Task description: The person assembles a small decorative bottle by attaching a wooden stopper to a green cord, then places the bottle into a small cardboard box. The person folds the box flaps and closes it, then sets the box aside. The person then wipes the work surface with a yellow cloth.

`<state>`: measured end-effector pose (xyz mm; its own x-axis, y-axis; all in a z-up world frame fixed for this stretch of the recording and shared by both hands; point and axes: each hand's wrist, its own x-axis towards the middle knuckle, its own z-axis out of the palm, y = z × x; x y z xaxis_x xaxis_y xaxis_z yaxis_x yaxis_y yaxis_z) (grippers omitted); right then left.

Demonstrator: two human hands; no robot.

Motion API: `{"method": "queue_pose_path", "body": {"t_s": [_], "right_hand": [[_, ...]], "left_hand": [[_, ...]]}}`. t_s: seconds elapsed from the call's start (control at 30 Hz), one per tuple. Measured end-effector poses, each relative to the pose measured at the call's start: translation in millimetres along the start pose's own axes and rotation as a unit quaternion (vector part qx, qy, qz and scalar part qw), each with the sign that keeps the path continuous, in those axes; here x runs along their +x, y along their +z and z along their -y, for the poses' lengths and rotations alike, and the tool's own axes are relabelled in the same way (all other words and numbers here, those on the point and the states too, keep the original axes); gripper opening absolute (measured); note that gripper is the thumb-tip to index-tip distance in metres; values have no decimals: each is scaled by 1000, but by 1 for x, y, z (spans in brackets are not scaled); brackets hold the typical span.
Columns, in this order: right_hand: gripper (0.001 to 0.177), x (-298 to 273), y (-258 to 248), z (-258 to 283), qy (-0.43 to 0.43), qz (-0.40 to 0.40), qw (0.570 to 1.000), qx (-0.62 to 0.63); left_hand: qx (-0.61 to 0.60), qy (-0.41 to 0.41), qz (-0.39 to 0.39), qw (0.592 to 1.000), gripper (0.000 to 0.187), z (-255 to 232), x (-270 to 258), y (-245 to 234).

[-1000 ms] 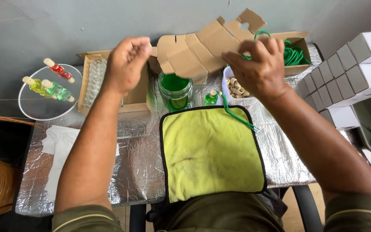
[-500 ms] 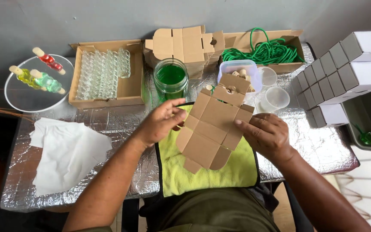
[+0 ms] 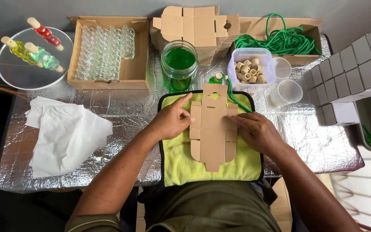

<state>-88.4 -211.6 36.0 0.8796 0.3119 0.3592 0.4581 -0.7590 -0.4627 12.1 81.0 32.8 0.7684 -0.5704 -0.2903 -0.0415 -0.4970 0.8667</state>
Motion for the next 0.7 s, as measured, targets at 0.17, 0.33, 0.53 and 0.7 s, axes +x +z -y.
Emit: {"method": "queue_pose_path", "body": {"t_s": [0.17, 0.33, 0.53, 0.7], "right_hand": [[31, -5, 1, -6, 11, 21, 1000, -10], [31, -12, 7, -17, 13, 15, 999, -33], [38, -16, 22, -14, 25, -14, 997, -71], [39, -21, 31, -21, 32, -22, 994, -99]], "left_hand": [[12, -2, 16, 1000, 78, 2, 6, 1], [26, -13, 14, 999, 70, -5, 4, 1], [68, -13, -5, 998, 58, -1, 7, 9], [100, 34, -30, 994, 49, 2, 3, 14]]}}
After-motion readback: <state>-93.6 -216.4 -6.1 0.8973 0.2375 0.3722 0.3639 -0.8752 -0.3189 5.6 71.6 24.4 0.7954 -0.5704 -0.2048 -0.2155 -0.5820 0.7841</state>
